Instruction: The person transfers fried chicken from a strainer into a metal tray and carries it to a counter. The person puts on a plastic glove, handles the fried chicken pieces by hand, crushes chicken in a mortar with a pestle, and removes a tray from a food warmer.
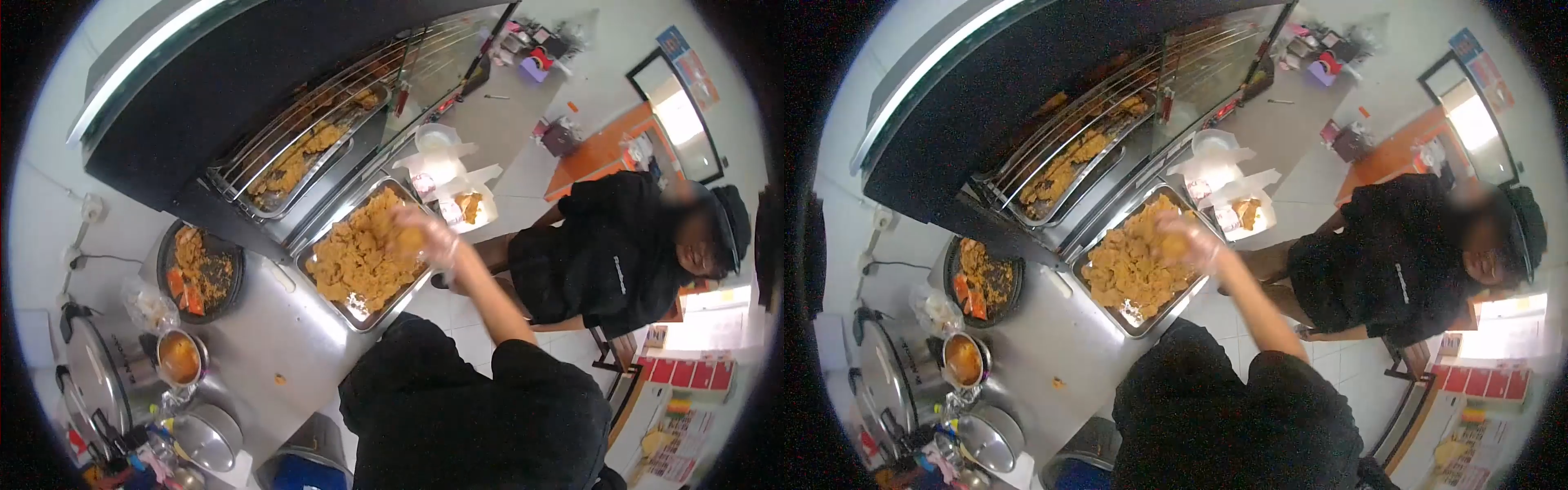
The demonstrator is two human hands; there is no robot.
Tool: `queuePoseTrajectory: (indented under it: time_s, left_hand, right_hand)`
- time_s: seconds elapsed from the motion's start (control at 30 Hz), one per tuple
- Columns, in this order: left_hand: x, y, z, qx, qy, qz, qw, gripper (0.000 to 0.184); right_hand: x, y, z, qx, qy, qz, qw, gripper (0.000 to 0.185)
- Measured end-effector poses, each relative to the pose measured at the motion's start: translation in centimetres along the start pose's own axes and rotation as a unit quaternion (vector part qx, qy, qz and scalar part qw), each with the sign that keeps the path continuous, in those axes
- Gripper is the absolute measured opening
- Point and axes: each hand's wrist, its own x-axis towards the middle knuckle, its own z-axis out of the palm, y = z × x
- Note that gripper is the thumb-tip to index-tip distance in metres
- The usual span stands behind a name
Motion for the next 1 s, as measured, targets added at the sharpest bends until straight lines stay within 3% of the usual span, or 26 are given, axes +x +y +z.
queuePoseTrajectory:
  time_s: [0.07,0.13,0.2,0.3,0.37,0.47,0.67,0.77,0.87,0.93,1.0]
  left_hand:
    - [-1.7,1.0,1.5,0.003,0.004,-0.007,1.0,0.017]
    - [-3.2,1.7,3.3,0.006,0.006,-0.017,1.0,0.017]
    - [-4.6,2.1,5.0,0.008,0.008,-0.023,1.0,0.017]
    - [-6.7,2.6,6.8,0.016,0.009,-0.032,0.999,0.017]
    - [-7.8,2.9,7.5,0.022,0.006,-0.034,0.999,0.017]
    - [-9.1,2.8,8.0,0.031,-0.002,-0.035,0.999,0.017]
    - [-11.4,1.5,7.9,0.066,-0.026,-0.027,0.997,0.017]
    - [-11.0,0.4,7.1,0.119,-0.049,0.009,0.992,0.017]
    - [-9.6,1.2,4.6,0.297,-0.061,0.077,0.95,0.017]
    - [-9.1,17.2,-1.8,0.408,-0.012,0.028,0.913,0.021]
    - [-7.8,25.1,-4.6,0.382,0.105,0.045,0.917,0.02]
  right_hand:
    - [2.5,-4.0,-5.6,-0.154,0.034,-0.102,0.982,0.048]
    - [4.1,-9.5,-9.9,-0.353,0.063,-0.16,0.92,0.058]
    - [7.3,-13.4,-14.5,-0.477,0.043,-0.148,0.866,0.058]
    - [12.0,-15.0,-19.4,-0.726,0.087,-0.066,0.679,0.054]
    - [14.4,-13.9,-21.2,-0.82,0.12,-0.01,0.559,0.051]
    - [16.5,-11.8,-22.7,-0.858,0.148,0.029,0.491,0.049]
    - [16.0,-7.7,-24.5,-0.788,0.245,-0.074,0.56,0.043]
    - [13.0,-4.1,-25.2,-0.682,0.328,-0.218,0.616,0.04]
    - [10.0,3.6,-25.0,-0.578,0.331,-0.366,0.65,0.038]
    - [3.9,1.9,-14.0,-0.54,0.246,-0.343,0.728,0.034]
    - [0.4,1.5,-3.8,-0.537,0.127,-0.322,0.77,0.031]
